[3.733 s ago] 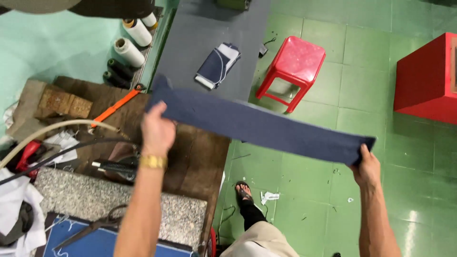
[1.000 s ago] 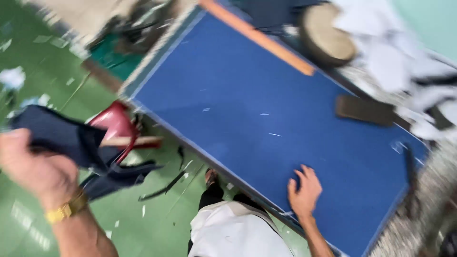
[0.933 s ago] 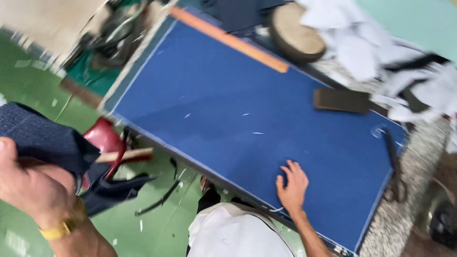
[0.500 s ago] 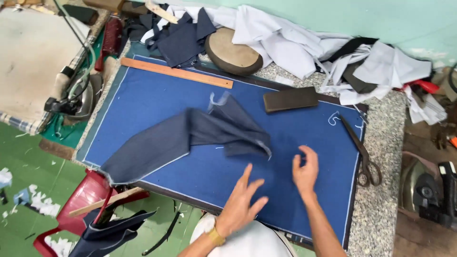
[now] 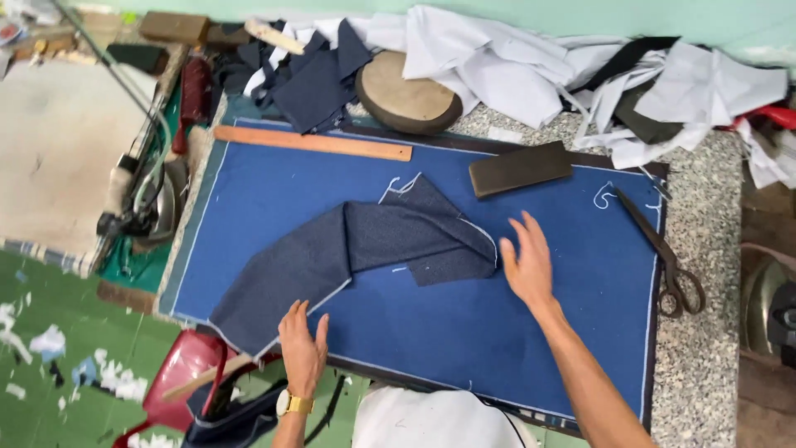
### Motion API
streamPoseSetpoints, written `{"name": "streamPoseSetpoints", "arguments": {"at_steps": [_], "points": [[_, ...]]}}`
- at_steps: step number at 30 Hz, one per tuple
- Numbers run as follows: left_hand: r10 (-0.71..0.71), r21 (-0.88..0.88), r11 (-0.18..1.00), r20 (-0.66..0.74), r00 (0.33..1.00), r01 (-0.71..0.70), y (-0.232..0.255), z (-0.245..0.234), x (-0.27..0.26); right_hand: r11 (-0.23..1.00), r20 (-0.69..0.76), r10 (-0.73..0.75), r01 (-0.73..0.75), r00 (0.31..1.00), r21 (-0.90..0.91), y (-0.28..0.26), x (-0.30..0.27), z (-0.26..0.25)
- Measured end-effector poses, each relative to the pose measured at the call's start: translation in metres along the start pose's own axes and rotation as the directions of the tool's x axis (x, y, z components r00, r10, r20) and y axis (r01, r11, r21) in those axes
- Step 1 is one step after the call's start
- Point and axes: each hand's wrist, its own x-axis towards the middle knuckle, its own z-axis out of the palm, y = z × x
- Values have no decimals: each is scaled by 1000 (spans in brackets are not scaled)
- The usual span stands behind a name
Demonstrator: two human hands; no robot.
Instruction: The person irons a dark fabric piece on a blue worktable using a steam iron and a wooden block, then cuts along chalk lines with shears. They fold and re-iron the fabric, repeating the process on different sections.
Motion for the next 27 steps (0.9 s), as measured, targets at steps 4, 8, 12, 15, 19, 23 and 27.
{"name": "streamPoseSetpoints", "arguments": {"at_steps": [4, 8, 12, 15, 19, 23, 27], "points": [[40, -31, 999, 56, 998, -38, -11, 7, 48, 990, 135, 5, 15, 991, -141, -13, 65, 31], [128, 58, 989, 113, 985, -135, -29, 6, 80, 933, 383, 306, -194, 872, -302, -23, 114, 35], [232, 30, 967, 313, 921, -254, -50, 16, 79, 850, 279, 525, -481, 804, -214, -88, 105, 14], [374, 164, 897, 214, 902, -411, -68, 32, 65, 791, 353, 611, -542, 709, -283, -78, 46, 26], [479, 168, 849, 154, 864, -500, -83, 39, 82, 878, 166, 477, -462, 863, -121, -33, -30, 69], [411, -114, 909, 81, 908, -402, -99, 31, 129, 958, -180, 275, -285, 944, -31, -22, -34, 59], [243, -346, 909, -17, 970, -233, -83, -30, 212, 947, -433, 312, -314, 845, 69, -42, -14, 3]]}}
